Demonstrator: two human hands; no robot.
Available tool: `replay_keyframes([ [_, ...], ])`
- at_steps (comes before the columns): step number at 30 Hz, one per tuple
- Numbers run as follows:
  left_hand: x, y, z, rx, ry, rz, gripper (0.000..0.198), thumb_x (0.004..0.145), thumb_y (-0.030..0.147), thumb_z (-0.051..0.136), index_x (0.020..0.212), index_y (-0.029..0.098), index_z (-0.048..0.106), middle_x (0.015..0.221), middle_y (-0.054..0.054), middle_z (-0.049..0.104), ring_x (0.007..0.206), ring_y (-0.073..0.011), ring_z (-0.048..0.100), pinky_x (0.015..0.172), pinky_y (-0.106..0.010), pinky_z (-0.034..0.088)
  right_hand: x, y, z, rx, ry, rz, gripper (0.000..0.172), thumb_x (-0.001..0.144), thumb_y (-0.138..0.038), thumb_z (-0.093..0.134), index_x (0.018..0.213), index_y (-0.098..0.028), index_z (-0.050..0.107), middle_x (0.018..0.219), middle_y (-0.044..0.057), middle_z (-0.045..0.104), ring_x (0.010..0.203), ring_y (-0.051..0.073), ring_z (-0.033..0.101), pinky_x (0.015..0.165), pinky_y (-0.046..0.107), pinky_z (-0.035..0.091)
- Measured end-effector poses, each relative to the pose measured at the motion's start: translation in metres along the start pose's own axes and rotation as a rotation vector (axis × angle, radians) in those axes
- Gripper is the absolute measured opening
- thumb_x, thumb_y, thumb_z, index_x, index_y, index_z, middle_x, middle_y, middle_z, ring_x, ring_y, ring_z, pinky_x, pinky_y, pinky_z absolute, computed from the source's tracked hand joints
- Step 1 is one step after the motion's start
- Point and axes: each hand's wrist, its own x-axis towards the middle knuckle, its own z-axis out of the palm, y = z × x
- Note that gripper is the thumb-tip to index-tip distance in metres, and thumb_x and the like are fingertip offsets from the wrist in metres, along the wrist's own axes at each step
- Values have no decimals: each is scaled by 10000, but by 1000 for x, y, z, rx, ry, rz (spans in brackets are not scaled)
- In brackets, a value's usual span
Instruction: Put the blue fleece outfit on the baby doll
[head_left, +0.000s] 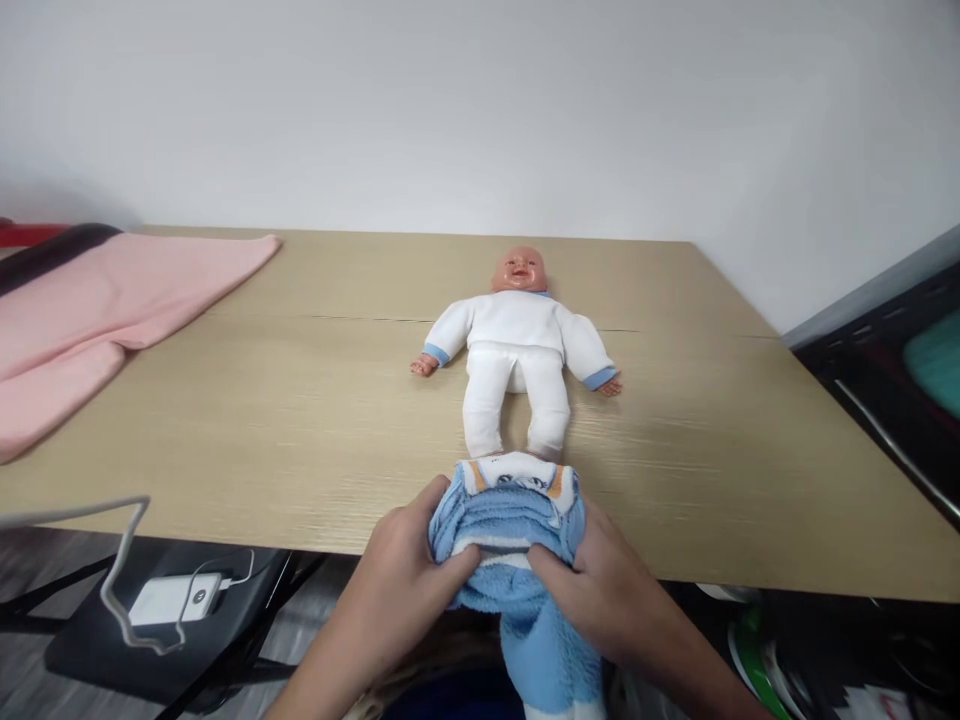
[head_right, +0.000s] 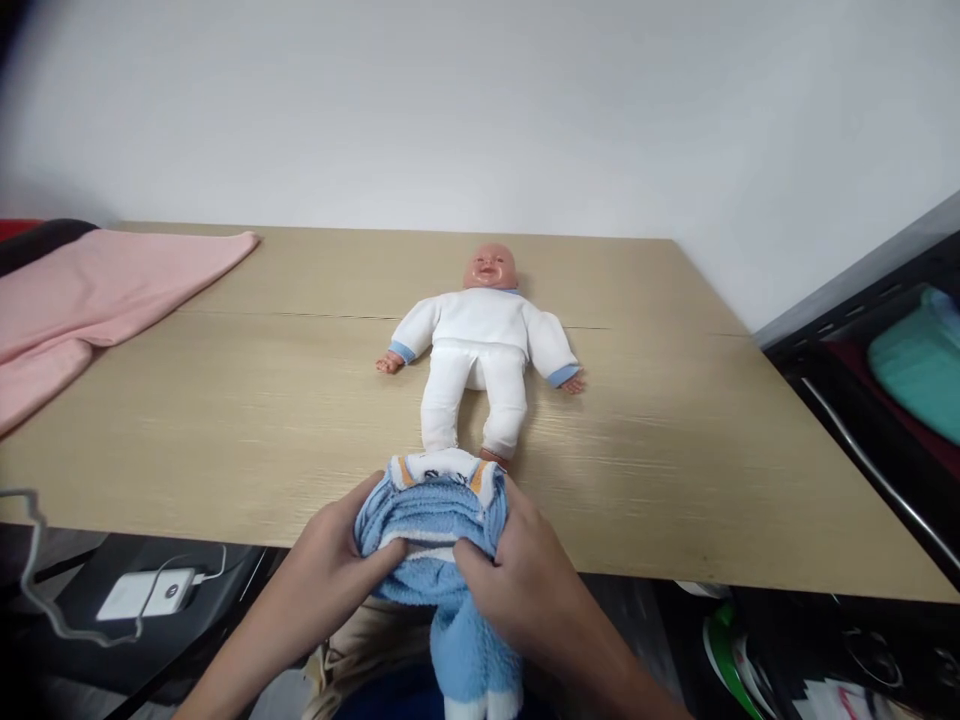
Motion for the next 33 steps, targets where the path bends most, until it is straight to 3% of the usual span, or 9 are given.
replay_keyframes([
  [4,4,-3,-1,86,2,-9,285,912,287,622,1180,278,526,867,31,717,795,-265,696,731,-326,448,6,-5,-2,-87,-96,2,697,888,-185,612,1584,-206,631,1589,136,689,1499,369,643,1311,617,481],
  [10,14,-14,2,198,27,-26,318,944,296,585,1248,266,496,900,-11,732,838,-317,724,733,-338,428,12,-6,10,-267,-63,57,484,956,-179,611,1424,-169,735,1298,152,839,1268,391,790,1153,560,613],
  [13,19,-22,8,330,36,-31,326,1000,304,569,1313,249,494,937,-51,754,889,-357,744,737,-352,423,13,0,18,-399,-53,95,445,968,-179,635,1399,-136,732,1325,190,825,1258,422,794,1129,567,620],
  [17,28,-34,20,569,74,14,357,1066,286,560,1410,199,521,1006,-110,783,967,-401,746,824,-412,467,14,15,27,-516,24,95,490,953,-188,667,1431,-81,669,1465,243,742,1306,439,764,1080,569,652],
  [20,38,-40,28,614,74,66,389,1069,251,571,1445,155,551,1017,-126,796,987,-415,736,942,-488,494,16,24,32,-563,79,45,451,944,-184,662,1381,-77,684,1385,232,768,1246,422,785,1033,564,675],
  [24,48,-47,32,479,105,132,341,1029,210,601,1367,168,615,1126,-131,782,1082,-401,717,1027,-536,486,21,32,36,-532,100,-38,507,920,-130,620,1422,-119,689,1376,201,787,1289,378,771,1083,521,656],
  [29,53,-46,24,80,157,260,469,944,113,599,1401,215,590,1404,-125,663,1340,-330,616,1146,-469,474,31,35,29,-333,117,70,550,882,-228,679,1426,-150,692,1258,183,836,1149,397,824,994,530,683],
  [31,54,-44,20,-69,126,282,519,941,98,607,1440,236,567,1409,-98,658,1367,-298,610,1162,-428,473,34,36,24,-194,125,49,542,869,-238,682,1406,-169,704,1284,168,839,1192,386,816,1037,521,670],
  [33,57,-44,17,-153,98,286,449,952,104,630,1379,239,589,1324,-71,685,1302,-275,647,1103,-386,502,36,38,21,-75,116,12,496,857,-227,685,1348,-189,735,1267,142,849,1204,360,814,1080,498,653],
])
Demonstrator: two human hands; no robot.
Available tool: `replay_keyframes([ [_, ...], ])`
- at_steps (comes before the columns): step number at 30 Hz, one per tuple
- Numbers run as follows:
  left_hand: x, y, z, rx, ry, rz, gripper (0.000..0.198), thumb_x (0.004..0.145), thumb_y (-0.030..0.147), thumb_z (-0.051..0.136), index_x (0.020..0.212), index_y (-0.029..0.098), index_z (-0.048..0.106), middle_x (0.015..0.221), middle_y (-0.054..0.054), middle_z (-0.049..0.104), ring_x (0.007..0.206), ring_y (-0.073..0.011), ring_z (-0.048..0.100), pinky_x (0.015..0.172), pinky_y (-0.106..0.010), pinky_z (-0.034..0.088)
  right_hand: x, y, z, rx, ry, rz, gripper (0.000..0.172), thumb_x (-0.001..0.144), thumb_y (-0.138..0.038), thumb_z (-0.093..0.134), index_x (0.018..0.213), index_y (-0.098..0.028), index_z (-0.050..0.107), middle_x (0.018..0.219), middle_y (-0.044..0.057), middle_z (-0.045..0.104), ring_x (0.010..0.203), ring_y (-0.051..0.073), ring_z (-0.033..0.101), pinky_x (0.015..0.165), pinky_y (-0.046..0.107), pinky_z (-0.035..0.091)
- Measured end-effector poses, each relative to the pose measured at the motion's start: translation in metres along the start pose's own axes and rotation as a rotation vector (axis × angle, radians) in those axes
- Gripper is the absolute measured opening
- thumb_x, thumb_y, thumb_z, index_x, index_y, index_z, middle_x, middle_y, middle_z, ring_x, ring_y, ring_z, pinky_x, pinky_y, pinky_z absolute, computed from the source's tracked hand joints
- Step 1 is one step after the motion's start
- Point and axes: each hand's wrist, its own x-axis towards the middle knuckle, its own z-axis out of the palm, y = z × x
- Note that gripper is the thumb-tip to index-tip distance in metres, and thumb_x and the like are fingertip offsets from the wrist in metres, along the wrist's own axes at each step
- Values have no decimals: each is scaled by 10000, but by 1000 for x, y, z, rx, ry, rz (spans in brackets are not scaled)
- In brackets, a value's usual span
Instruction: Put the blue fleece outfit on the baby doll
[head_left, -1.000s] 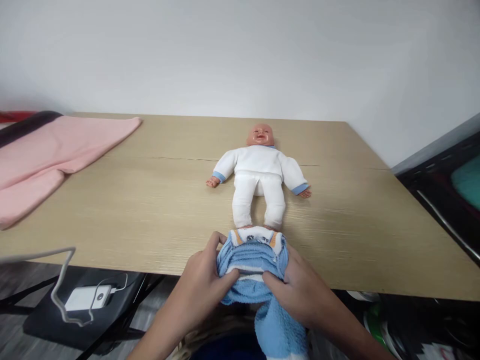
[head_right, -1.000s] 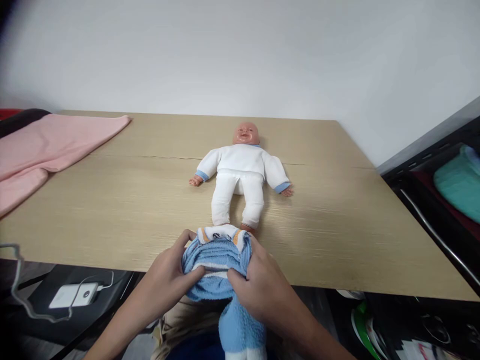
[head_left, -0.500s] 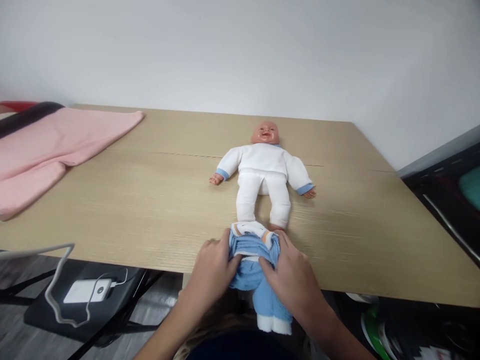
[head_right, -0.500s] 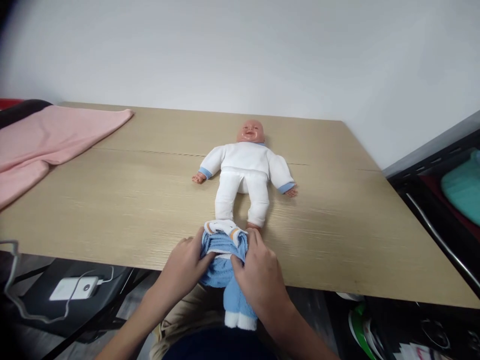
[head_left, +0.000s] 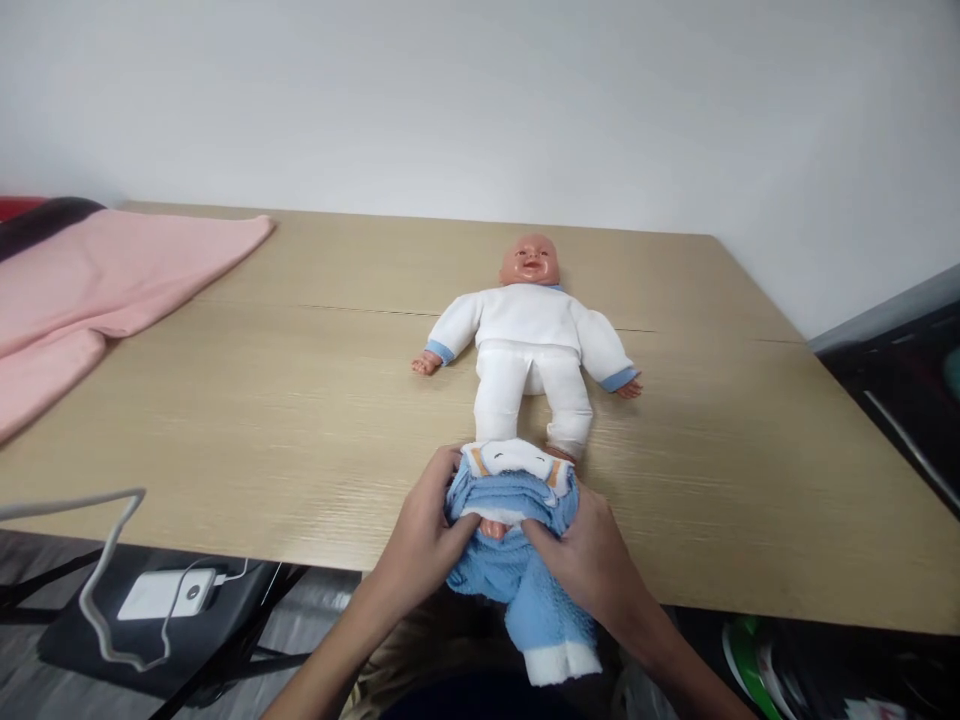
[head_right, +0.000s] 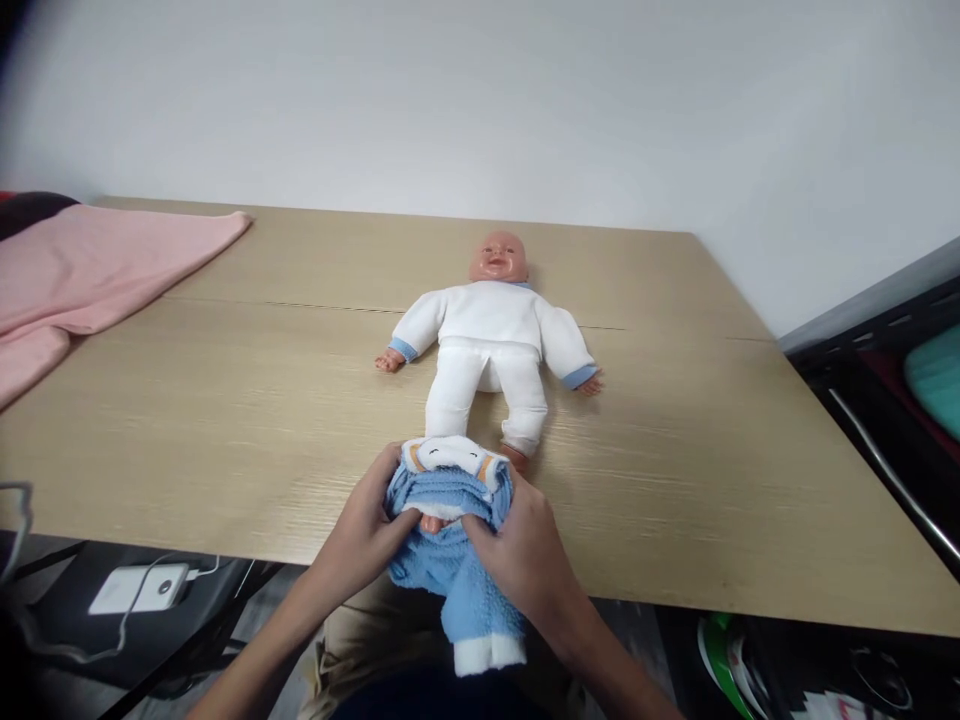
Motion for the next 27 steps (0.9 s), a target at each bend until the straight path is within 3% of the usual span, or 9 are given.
replay_keyframes([
  [3,5,-4,-5,-45,19,-6,337,954,136,696,1263,231,600,1194,-41,701,1150,-248,688,996,-348,528,2,2,-1,104,-20,-15,438,849,-210,687,1281,-189,752,1184,121,858,1136,332,829,1080,472,655],
  [6,13,-7,-14,-36,19,-6,442,923,145,757,1321,227,584,1234,-56,702,1160,-255,683,971,-345,535,6,2,-1,161,25,-68,484,831,-173,698,1314,-194,713,1246,116,829,1196,308,801,1093,436,646],
  [9,25,-5,-28,51,-94,33,387,948,174,757,1312,215,631,1234,-71,718,1143,-261,686,958,-354,533,12,2,-4,149,85,-146,585,797,-117,685,1376,-198,679,1343,114,790,1292,298,751,1156,440,604],
  [11,36,-2,-39,119,-173,101,315,993,221,743,1299,213,666,1230,-76,729,1145,-264,684,996,-372,524,20,2,-9,130,75,-155,551,799,-105,668,1341,-197,704,1304,104,806,1246,297,768,1135,444,611],
  [14,55,0,-53,169,-289,190,197,1055,321,715,1219,212,727,1225,-82,734,1170,-272,659,1053,-396,509,40,3,-21,110,-11,-120,360,829,-133,686,1175,-189,766,1125,81,849,1050,291,812,996,430,657],
  [16,69,-1,-58,147,-356,198,190,1066,376,713,1134,204,758,1186,-79,742,1166,-274,653,1070,-403,508,56,3,-31,115,-124,-148,267,868,-165,712,1121,-193,793,1116,72,862,1040,292,818,1007,441,654],
  [20,85,-6,-62,-21,-413,100,361,958,406,853,1232,185,773,1265,-97,762,1241,-291,668,1121,-431,521,81,-4,-52,161,-361,-275,448,942,-260,782,1390,-279,772,1397,36,814,1286,303,770,1181,480,585],
  [23,86,-8,-63,-135,-455,-18,544,851,413,946,1303,173,760,1304,-120,772,1193,-299,706,1052,-427,578,85,-11,-68,151,-463,-234,596,913,-386,882,1485,-312,733,1295,23,837,1123,291,808,1056,436,652],
  [27,84,-13,-68,-128,-458,-26,449,987,563,782,1189,162,772,1212,-112,770,1136,-293,700,995,-415,592,80,-4,-88,65,-471,-154,329,1034,-526,741,1122,-219,820,939,23,796,799,227,723,746,332,628],
])
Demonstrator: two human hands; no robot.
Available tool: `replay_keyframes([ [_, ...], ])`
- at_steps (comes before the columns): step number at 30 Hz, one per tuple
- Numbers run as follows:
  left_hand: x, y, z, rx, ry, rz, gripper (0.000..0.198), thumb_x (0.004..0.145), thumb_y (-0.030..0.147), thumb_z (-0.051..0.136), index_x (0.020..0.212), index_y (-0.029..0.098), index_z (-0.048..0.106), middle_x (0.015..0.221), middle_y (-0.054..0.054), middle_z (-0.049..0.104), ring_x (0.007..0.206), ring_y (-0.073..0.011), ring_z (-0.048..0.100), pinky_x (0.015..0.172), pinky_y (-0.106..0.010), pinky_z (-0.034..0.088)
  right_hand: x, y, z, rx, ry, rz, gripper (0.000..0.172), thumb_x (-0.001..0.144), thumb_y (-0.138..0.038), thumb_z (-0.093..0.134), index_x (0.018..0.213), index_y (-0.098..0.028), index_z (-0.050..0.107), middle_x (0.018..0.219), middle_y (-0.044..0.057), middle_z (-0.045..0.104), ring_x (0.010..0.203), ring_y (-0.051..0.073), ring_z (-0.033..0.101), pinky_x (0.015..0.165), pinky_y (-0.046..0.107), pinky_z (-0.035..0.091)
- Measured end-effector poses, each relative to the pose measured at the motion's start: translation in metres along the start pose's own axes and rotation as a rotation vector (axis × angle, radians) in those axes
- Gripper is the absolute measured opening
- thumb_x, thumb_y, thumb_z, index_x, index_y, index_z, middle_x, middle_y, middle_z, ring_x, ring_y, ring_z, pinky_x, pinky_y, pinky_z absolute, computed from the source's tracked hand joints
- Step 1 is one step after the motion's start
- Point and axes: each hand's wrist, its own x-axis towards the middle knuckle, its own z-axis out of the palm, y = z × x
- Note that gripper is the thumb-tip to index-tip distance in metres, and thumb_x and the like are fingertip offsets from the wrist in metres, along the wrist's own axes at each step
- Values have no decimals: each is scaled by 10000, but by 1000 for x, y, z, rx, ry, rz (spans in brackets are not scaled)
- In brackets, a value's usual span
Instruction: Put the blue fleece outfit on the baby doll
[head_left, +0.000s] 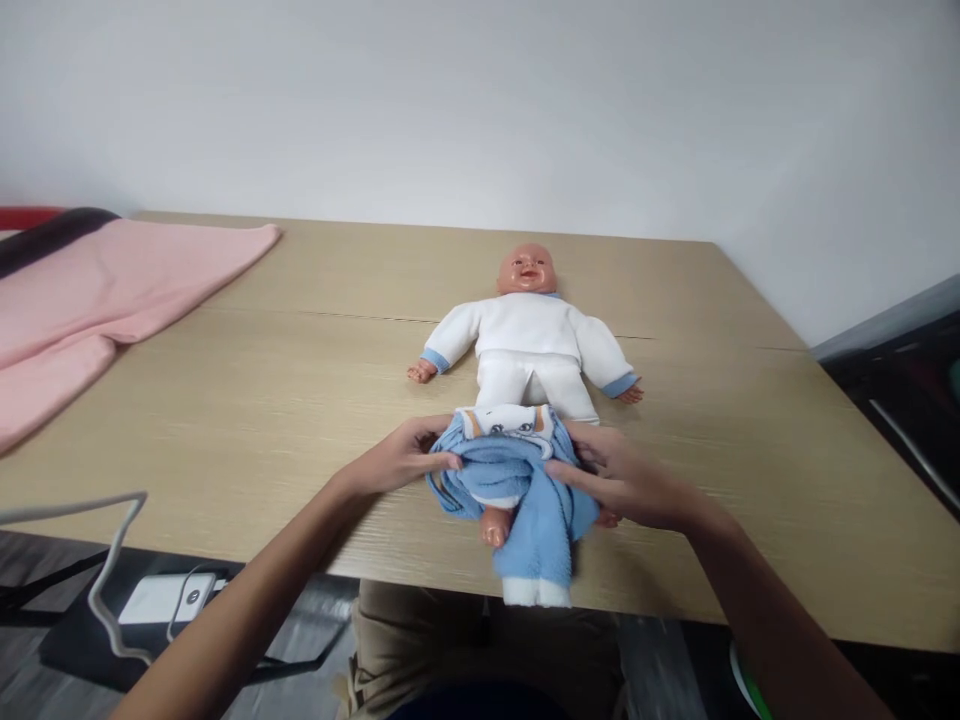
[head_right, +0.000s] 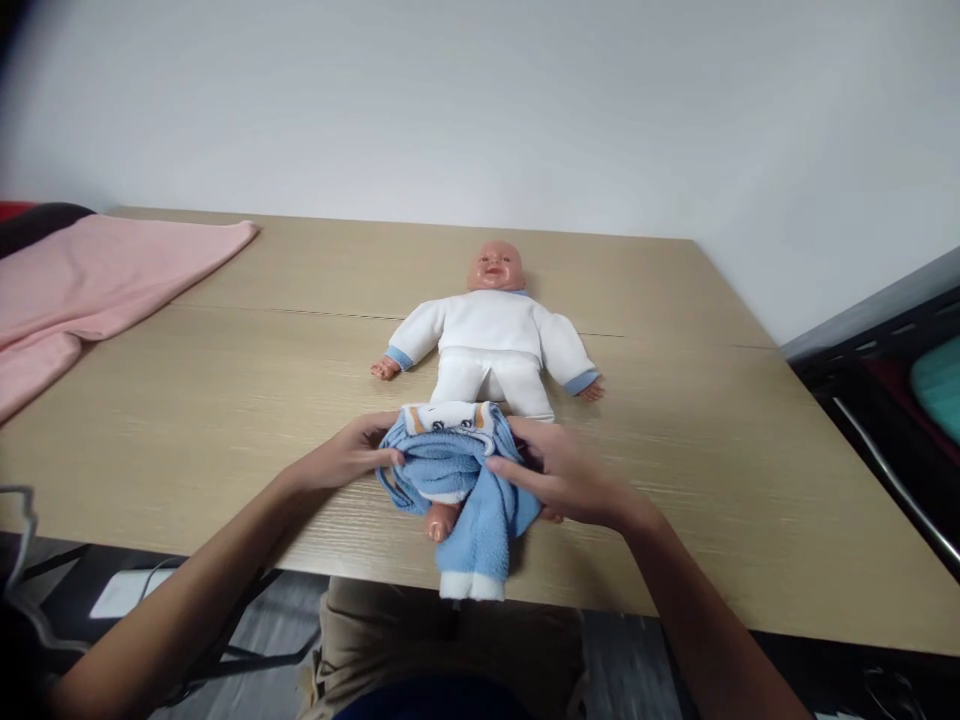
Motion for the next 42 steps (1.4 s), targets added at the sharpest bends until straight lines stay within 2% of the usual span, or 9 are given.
replay_keyframes([
  [3,2,-6,-3,72,59,9,480,1122,596,561,1110,152,743,1047,-67,715,968,-218,652,883,-335,557,-10,13,-5,55,32,56,419,1087,-586,647,1005,-207,805,857,18,749,751,210,682,698,313,603],
  [7,10,-6,-3,112,97,30,412,1123,551,585,1068,160,702,984,-33,655,864,-170,593,785,-289,504,-14,30,-1,292,119,46,502,1058,-669,670,1293,-252,820,1189,63,834,1170,308,771,1041,435,648],
  [12,22,32,7,355,251,200,449,1043,488,724,1390,214,649,1396,-124,682,1270,-276,611,1128,-429,499,-9,27,5,340,283,23,647,1025,-735,692,1496,-293,724,1450,65,777,1391,309,697,1203,460,576],
  [15,39,65,13,480,80,242,660,932,545,862,1471,245,628,1471,-115,660,1333,-321,586,1132,-442,500,-5,14,0,347,197,10,652,1032,-722,691,1482,-252,722,1292,77,811,1172,276,765,1030,387,650],
  [20,84,82,9,284,-375,165,292,984,472,783,1071,199,722,989,-27,718,895,-225,667,783,-324,537,-5,-1,-22,251,-2,52,494,1048,-678,687,1214,-227,802,982,25,772,847,201,700,760,284,614],
  [25,103,68,10,121,-266,150,284,960,397,797,1184,223,780,1123,-47,798,1048,-267,754,908,-351,608,-15,2,-42,212,-246,157,417,986,-618,785,1028,-204,803,928,32,753,815,214,695,677,285,598],
  [28,102,71,17,116,-321,111,310,908,445,872,1124,229,821,1078,-41,814,1002,-281,780,865,-358,639,-19,10,-43,362,-137,91,430,927,-606,856,1082,-207,817,906,21,743,816,209,695,711,292,599],
  [34,109,72,26,72,-671,21,294,788,444,977,851,207,816,837,-30,803,762,-270,760,704,-375,647,-17,17,-32,515,100,110,468,935,-655,836,1132,-231,829,987,26,781,887,207,732,812,308,618],
  [42,121,55,29,65,-543,145,363,1088,509,676,1277,209,751,1327,-75,790,1317,-294,704,1181,-443,533,-23,22,-29,476,-279,224,793,925,-653,864,1565,-241,641,1403,113,782,1308,338,744,1090,460,644],
])
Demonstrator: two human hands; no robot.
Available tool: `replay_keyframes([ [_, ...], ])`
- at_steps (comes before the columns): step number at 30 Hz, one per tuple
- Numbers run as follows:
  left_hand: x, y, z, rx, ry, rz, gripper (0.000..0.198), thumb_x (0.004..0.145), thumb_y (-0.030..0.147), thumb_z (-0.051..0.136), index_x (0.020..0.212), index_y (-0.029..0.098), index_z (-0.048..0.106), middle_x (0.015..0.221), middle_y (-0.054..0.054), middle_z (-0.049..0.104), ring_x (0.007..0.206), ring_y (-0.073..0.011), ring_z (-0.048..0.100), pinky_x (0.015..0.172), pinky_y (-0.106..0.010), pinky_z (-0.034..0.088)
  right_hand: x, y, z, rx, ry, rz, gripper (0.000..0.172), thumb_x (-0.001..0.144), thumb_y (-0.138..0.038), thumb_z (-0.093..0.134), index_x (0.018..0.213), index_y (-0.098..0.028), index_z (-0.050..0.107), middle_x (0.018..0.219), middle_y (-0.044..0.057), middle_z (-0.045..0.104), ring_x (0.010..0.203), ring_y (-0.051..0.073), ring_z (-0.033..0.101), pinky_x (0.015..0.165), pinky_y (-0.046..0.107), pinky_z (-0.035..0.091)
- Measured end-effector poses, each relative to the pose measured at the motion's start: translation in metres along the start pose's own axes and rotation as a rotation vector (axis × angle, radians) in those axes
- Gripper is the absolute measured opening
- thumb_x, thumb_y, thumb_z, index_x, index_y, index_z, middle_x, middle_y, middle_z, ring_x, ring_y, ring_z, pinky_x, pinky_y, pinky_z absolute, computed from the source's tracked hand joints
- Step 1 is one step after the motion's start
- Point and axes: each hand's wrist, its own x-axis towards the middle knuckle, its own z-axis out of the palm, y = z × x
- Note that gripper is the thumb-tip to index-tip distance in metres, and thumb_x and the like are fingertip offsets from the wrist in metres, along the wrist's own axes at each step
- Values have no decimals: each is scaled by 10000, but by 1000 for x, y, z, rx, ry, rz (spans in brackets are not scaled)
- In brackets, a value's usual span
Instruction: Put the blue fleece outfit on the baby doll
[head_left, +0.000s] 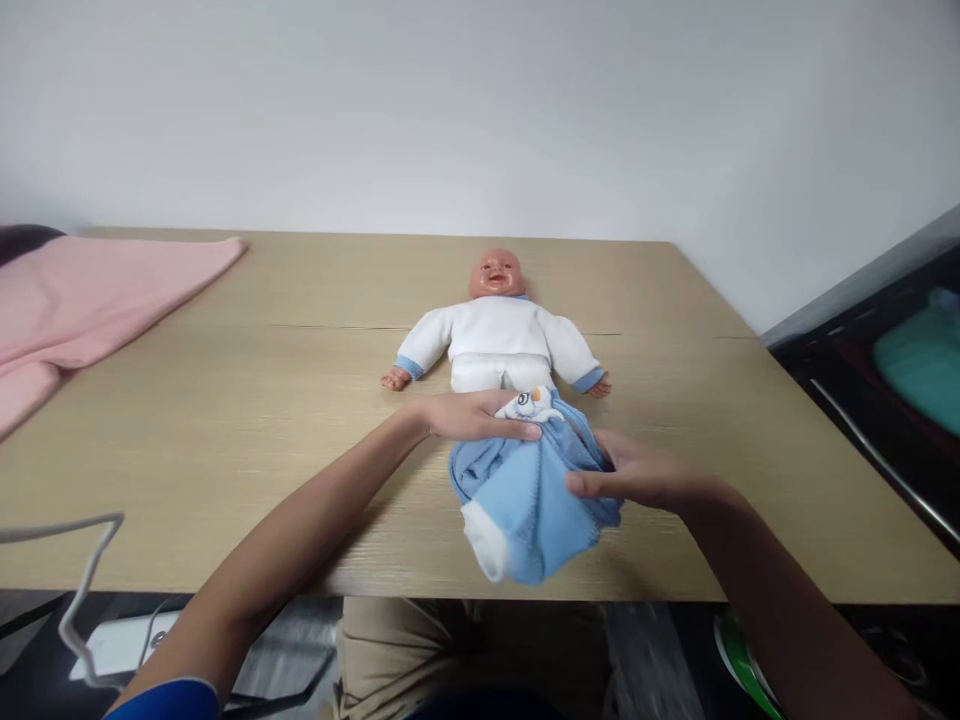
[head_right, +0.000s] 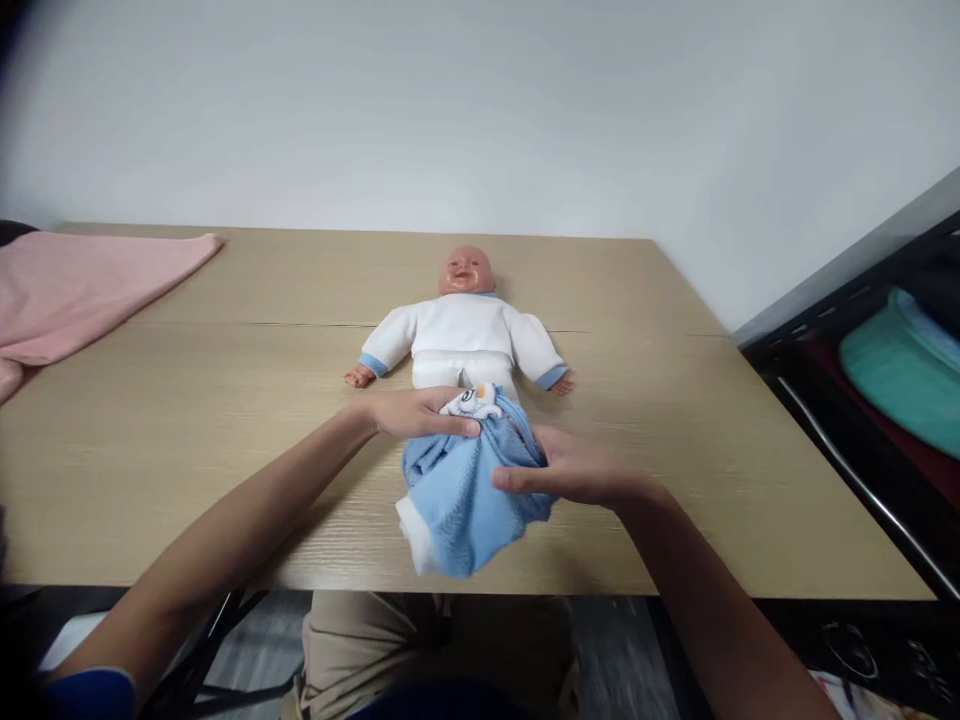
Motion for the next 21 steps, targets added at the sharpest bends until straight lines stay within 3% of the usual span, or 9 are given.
replay_keyframes([
  [3,5,1,5,11,0,-7,379,1097,535,660,1256,200,737,1337,-93,777,1278,-294,708,1145,-440,542,-1,6,4,25,9,32,905,880,-624,917,1621,-230,577,1470,133,751,1416,376,686,1160,520,613],
  [6,7,-1,4,-22,9,-47,480,1050,646,690,1189,189,738,1239,-93,780,1164,-285,725,1061,-423,572,-4,9,10,124,137,31,893,827,-649,946,1548,-220,640,1400,133,779,1353,377,718,1131,507,623],
  [9,4,-8,-4,-144,-119,-120,658,853,786,837,1087,177,753,1084,-84,788,1019,-287,738,956,-421,611,-4,11,15,272,288,-1,726,779,-658,957,1333,-228,768,1202,95,830,1167,343,779,1011,454,659],
  [12,0,-15,-12,-227,-260,-160,732,615,677,1042,1090,186,778,1070,-75,811,1011,-311,755,969,-443,634,1,17,19,412,323,-28,572,787,-671,917,1137,-228,823,1026,68,825,942,294,780,898,426,671],
  [15,-4,-19,-15,-200,-228,-113,675,704,699,995,1103,194,788,1123,-82,820,1137,-331,749,1076,-467,611,7,20,20,419,311,4,516,817,-673,897,1077,-235,822,845,36,772,746,253,719,770,407,664],
  [17,-4,-19,-14,-178,-149,-65,655,821,764,890,1113,189,779,1149,-93,813,1205,-331,733,1133,-477,580,7,20,21,339,281,12,529,843,-691,886,1105,-237,816,866,39,772,781,251,725,773,386,653],
  [21,-2,-15,-7,-115,-59,-56,584,931,721,815,1128,173,762,1187,-111,795,1220,-317,716,1140,-481,559,2,15,22,141,26,-106,589,855,-761,856,1100,-226,819,980,55,781,855,230,716,771,326,614],
])
